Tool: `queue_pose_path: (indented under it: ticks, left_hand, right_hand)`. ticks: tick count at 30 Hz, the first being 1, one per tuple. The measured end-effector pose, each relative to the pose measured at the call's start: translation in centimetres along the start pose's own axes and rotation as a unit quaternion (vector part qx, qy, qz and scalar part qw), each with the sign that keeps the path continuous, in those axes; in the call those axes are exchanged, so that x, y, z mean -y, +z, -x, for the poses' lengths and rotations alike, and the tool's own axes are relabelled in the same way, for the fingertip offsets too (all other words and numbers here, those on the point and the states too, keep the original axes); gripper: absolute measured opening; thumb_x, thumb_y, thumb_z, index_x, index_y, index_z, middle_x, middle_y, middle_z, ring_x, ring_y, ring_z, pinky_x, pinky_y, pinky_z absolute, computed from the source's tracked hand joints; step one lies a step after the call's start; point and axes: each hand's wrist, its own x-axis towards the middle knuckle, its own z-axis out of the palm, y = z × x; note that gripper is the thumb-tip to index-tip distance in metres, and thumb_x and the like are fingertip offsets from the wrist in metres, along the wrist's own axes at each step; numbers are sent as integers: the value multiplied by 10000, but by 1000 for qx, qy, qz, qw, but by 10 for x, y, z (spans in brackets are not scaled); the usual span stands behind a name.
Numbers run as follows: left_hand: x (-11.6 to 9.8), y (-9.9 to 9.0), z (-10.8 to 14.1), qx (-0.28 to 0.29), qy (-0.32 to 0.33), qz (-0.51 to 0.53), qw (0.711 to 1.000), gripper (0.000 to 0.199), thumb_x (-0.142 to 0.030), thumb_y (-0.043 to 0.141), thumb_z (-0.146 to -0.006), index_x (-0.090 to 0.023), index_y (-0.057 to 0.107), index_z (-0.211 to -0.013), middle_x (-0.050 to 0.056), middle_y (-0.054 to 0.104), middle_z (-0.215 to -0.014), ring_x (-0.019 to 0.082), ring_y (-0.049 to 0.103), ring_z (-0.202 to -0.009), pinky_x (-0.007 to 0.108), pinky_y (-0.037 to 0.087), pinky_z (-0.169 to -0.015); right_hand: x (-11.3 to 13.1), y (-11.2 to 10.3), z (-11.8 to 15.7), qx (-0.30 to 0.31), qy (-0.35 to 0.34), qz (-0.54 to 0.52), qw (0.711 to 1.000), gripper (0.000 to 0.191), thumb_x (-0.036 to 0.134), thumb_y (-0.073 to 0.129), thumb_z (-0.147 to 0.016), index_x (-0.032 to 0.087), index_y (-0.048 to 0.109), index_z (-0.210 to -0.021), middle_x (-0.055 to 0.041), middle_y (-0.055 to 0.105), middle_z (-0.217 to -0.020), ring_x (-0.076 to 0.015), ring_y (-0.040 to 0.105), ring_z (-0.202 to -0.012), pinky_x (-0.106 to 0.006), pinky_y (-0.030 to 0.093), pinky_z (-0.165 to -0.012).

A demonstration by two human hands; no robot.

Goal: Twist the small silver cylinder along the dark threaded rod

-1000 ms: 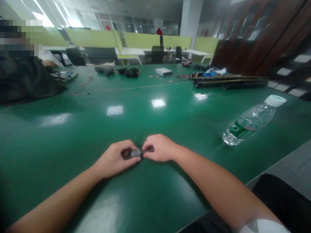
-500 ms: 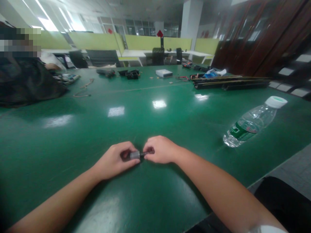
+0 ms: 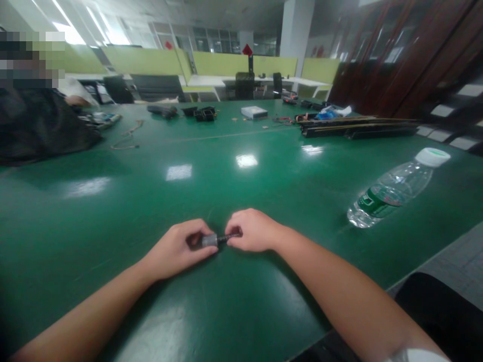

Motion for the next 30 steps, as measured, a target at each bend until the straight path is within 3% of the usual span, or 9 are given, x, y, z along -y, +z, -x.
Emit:
queue_pose_path:
  ticks: [21,30]
  left_hand:
    - [-3,-2,0,8,-3,6,1000,236,-418,688,-823,-184,670,-853,-6,595,-721,146,531,-650,246,373,-602]
    - [-4,-2,-1,8,-7,3,1000,253,-434,684,-823,-182,665,-835,-8,580,-699,146,524,-640,243,368,-593]
  right_hand:
    - [-5,-10,4,14,6,7,1000,108,197,714,-785,158,752,-879,-26,674,-817,-119,578,-725,-224,424,-666]
    - [-18,-24,9,35,54,-26,998,117,175,739,-749,158,762,-863,-17,682,-788,-110,587,-694,-217,422,-632]
